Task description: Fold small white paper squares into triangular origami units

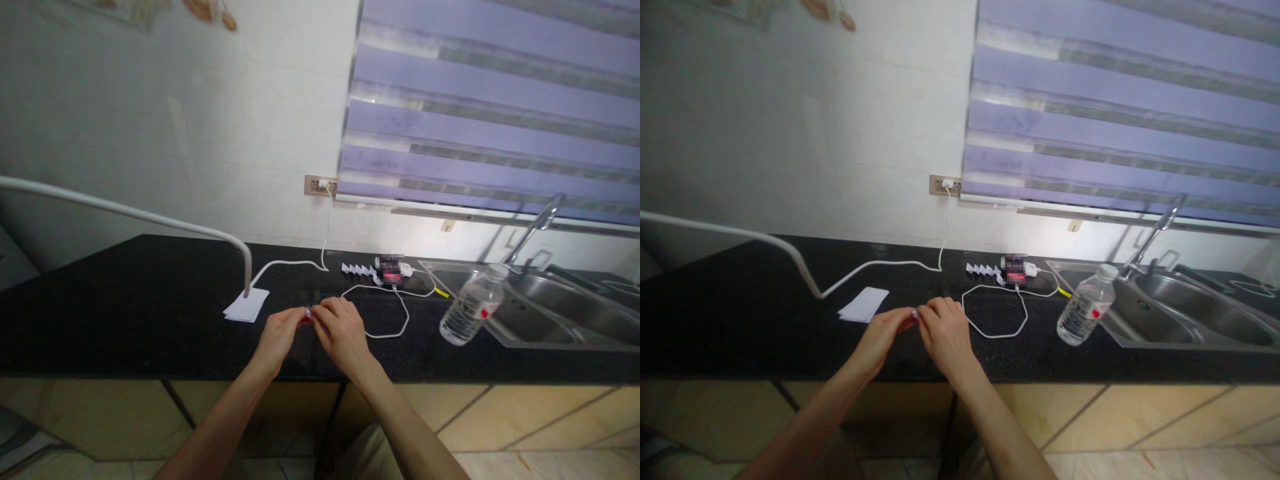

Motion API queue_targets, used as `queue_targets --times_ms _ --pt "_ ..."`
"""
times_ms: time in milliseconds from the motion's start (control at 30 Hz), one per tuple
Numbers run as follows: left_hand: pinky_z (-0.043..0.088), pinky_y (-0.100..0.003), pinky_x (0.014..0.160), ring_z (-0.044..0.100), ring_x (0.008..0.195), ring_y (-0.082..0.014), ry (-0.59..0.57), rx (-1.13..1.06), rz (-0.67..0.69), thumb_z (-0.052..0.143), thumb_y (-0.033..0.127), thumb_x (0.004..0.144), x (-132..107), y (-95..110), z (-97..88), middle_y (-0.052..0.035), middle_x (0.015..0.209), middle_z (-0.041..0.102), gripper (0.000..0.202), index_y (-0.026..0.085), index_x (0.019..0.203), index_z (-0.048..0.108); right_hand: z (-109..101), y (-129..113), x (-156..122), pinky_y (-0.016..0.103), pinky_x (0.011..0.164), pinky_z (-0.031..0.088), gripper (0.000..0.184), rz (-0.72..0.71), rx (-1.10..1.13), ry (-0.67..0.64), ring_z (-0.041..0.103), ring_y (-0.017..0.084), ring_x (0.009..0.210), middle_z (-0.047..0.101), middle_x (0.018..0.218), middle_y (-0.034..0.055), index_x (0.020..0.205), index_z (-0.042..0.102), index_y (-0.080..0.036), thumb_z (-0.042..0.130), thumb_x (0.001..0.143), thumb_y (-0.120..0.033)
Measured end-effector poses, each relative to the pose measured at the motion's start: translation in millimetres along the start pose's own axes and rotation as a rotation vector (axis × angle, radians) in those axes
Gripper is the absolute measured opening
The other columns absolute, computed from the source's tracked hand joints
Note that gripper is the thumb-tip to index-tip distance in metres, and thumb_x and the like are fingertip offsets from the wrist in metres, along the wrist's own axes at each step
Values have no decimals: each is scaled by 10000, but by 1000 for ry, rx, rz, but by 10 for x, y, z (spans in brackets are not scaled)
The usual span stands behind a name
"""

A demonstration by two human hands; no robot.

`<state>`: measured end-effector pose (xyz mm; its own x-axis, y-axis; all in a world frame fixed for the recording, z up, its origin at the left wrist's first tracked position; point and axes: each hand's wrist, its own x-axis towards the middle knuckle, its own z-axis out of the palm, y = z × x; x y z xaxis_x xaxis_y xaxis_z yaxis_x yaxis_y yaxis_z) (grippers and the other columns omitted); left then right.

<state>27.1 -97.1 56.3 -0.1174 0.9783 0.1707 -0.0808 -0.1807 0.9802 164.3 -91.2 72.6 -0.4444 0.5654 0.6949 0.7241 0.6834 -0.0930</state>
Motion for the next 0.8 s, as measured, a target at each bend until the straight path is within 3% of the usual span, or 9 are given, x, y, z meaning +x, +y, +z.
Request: queue_targets --times_ms 267,533,800 --pt "430 -303 817 606 845 -198 -1 150 11 580 278 695 -28 46 -6 -46 826 702 236 150 851 702 2 -37 -16 296 702 355 204 25 -9 -34 452 173 790 551 867 62 1000 588 -181 436 867 -215" --pt "433 -286 783 613 812 -195 -67 238 80 560 273 703 -20 78 -12 -35 834 704 223 173 837 708 4 -39 -23 306 707 352 145 71 -19 -73 457 182 797 550 852 66 840 598 -165 470 838 -232" --pt "420 -262 720 586 758 -174 -11 160 4 532 282 699 -23 69 -11 -23 743 677 219 149 779 686 -42 22 -19 319 752 378 200 129 98 -33 492 196 852 571 882 72 952 608 -181 516 805 -281"
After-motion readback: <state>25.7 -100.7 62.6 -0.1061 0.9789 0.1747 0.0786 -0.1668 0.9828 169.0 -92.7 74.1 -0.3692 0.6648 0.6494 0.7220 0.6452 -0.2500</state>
